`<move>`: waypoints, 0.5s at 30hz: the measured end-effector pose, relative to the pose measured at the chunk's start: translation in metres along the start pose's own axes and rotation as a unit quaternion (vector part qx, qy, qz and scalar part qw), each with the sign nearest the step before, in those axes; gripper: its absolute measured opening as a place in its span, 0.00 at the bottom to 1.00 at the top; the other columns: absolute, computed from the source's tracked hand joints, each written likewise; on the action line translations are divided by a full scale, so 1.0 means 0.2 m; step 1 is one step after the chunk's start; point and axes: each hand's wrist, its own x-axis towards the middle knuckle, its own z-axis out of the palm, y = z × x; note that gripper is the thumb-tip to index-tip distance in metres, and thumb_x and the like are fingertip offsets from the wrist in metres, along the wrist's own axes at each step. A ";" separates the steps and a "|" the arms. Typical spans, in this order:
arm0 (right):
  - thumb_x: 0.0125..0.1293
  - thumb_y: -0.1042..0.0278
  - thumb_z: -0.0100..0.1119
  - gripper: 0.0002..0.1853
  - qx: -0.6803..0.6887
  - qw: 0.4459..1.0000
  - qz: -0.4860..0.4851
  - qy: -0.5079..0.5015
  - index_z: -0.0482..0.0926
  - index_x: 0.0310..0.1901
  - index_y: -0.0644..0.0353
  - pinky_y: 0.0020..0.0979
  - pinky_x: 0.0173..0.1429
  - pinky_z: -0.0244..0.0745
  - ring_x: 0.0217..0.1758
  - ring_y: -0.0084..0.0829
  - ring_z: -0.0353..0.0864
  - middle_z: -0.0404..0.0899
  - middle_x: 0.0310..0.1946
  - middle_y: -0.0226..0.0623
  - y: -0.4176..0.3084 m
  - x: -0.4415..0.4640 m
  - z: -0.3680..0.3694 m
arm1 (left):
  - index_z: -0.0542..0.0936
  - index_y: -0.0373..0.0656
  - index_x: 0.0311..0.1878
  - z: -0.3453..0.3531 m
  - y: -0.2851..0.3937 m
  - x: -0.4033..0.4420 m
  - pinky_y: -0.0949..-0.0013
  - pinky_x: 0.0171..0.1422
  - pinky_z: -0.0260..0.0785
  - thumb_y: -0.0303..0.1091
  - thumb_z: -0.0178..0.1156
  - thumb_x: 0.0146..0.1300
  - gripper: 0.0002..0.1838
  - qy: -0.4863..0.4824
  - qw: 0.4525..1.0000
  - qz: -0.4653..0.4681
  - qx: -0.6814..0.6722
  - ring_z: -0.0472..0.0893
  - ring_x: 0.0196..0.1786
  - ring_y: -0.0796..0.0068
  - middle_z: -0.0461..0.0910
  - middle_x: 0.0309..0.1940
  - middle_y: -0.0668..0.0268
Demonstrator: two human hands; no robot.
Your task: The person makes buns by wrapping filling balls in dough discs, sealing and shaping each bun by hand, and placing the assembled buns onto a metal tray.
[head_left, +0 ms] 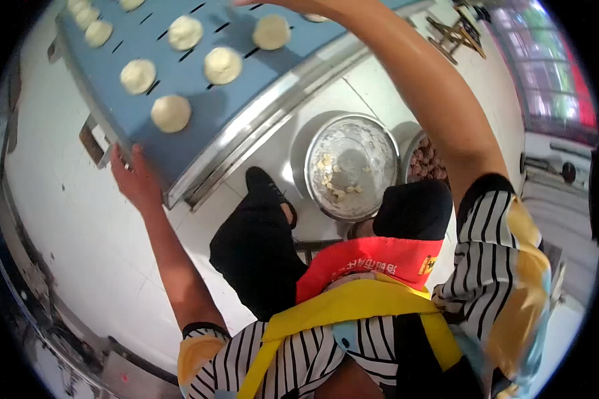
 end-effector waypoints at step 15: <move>0.63 0.50 0.55 0.19 -0.097 0.820 0.377 -0.420 0.79 0.51 0.49 0.48 0.73 0.50 0.70 0.35 0.61 0.74 0.57 0.34 0.84 -2.78 0.28 | 0.67 0.37 0.64 0.87 0.87 -0.79 0.60 0.60 0.68 0.36 0.64 0.58 0.31 -0.623 0.730 0.258 0.115 0.76 0.56 0.52 0.75 0.55 0.49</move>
